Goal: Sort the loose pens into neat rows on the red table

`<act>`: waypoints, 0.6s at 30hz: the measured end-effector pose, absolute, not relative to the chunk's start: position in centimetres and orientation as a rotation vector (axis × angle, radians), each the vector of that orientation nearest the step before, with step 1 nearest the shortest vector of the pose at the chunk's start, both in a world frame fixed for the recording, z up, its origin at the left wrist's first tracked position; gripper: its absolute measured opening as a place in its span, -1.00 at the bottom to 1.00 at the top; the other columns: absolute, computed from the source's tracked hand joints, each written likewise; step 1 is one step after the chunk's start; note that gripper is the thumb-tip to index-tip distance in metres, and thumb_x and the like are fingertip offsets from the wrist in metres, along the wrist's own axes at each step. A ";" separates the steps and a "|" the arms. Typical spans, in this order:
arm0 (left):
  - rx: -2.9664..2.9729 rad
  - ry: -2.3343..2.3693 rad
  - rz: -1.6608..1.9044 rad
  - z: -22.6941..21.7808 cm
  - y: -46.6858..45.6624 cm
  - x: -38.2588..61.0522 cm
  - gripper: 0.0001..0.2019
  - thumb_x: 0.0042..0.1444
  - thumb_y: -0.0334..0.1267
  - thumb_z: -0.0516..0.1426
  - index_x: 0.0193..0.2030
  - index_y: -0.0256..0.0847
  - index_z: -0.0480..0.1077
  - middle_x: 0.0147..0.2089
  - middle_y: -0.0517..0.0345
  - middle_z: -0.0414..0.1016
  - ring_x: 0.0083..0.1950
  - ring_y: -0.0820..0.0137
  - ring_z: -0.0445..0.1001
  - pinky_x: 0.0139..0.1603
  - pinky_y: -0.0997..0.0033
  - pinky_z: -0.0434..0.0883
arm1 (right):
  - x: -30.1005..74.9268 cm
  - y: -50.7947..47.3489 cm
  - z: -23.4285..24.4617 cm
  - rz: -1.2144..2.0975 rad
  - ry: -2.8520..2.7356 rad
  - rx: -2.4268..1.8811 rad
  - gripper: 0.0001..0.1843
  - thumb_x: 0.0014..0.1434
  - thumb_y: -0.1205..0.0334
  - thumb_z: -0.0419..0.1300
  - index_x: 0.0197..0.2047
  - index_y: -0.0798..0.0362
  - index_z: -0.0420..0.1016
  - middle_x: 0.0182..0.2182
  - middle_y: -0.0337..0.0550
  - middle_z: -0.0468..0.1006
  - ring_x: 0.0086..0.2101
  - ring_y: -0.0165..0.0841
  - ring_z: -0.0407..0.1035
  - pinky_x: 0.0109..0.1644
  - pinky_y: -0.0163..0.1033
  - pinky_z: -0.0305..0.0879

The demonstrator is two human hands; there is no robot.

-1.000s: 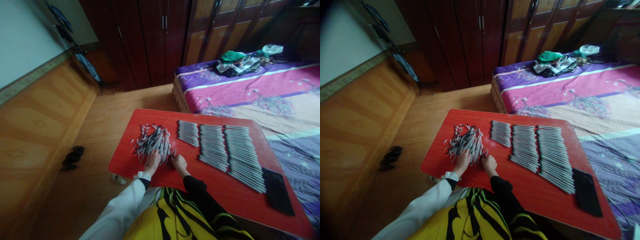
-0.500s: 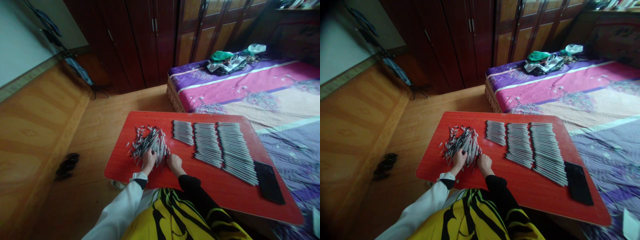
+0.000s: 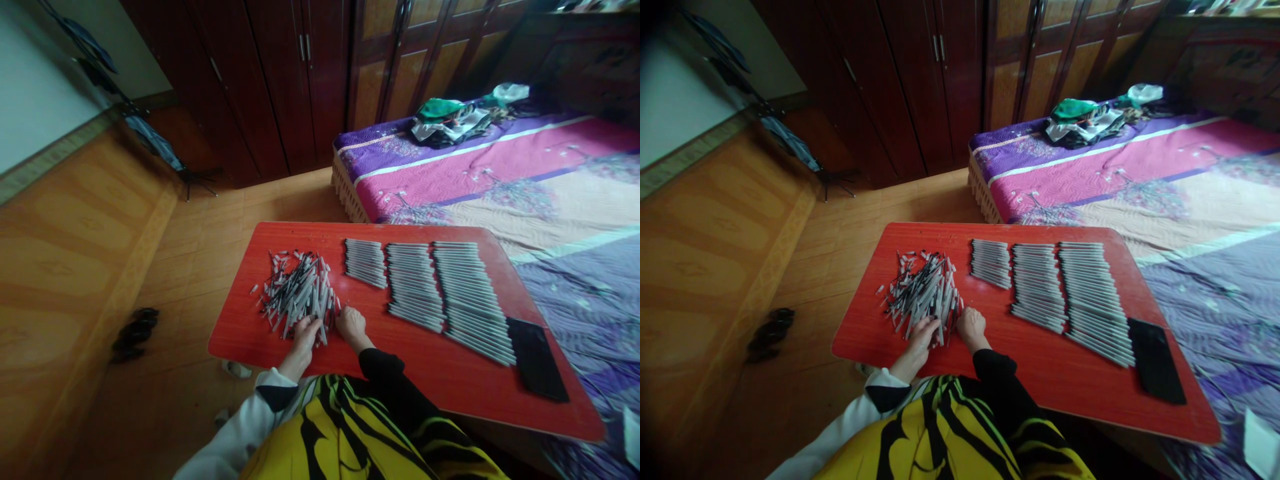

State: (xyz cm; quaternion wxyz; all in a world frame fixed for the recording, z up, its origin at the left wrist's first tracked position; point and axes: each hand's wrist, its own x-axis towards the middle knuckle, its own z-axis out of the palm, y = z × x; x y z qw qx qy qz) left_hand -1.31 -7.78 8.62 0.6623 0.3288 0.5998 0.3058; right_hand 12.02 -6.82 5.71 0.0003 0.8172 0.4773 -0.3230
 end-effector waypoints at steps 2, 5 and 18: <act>0.743 1.327 0.701 9.0 -7.8 -1.2 -0.69 -0.16 -0.10 0.18 -0.34 -0.29 0.31 -0.54 0.21 0.42 -0.70 0.61 0.21 -0.73 0.63 0.01 | 11.8 -6.7 5.8 -1.020 1.516 2.606 -0.69 0.11 0.28 0.02 -0.19 0.23 0.49 -0.21 0.24 0.53 -0.13 -0.10 0.42 -0.12 -0.14 0.27; 0.748 1.301 0.719 9.3 -7.7 -1.0 -0.70 -0.16 -0.13 0.19 -0.31 -0.29 0.32 -0.55 0.23 0.41 -0.69 0.62 0.21 -0.72 0.63 0.03 | 11.6 -6.4 5.7 -1.055 1.519 2.687 -0.71 0.06 0.24 0.08 -0.22 0.21 0.51 -0.23 0.23 0.54 -0.15 -0.08 0.43 -0.12 -0.13 0.27; 0.569 1.264 0.851 9.1 -7.6 -1.1 -0.79 -0.18 -0.37 0.23 -0.36 -0.30 0.34 -0.59 0.29 0.39 -0.69 0.60 0.25 -0.73 0.65 0.07 | 14.5 -8.7 5.6 -2.008 1.008 3.009 -0.82 -0.10 0.24 0.08 -0.44 0.16 0.44 -0.74 -0.18 0.41 -0.67 -0.38 0.34 -0.61 -0.36 0.23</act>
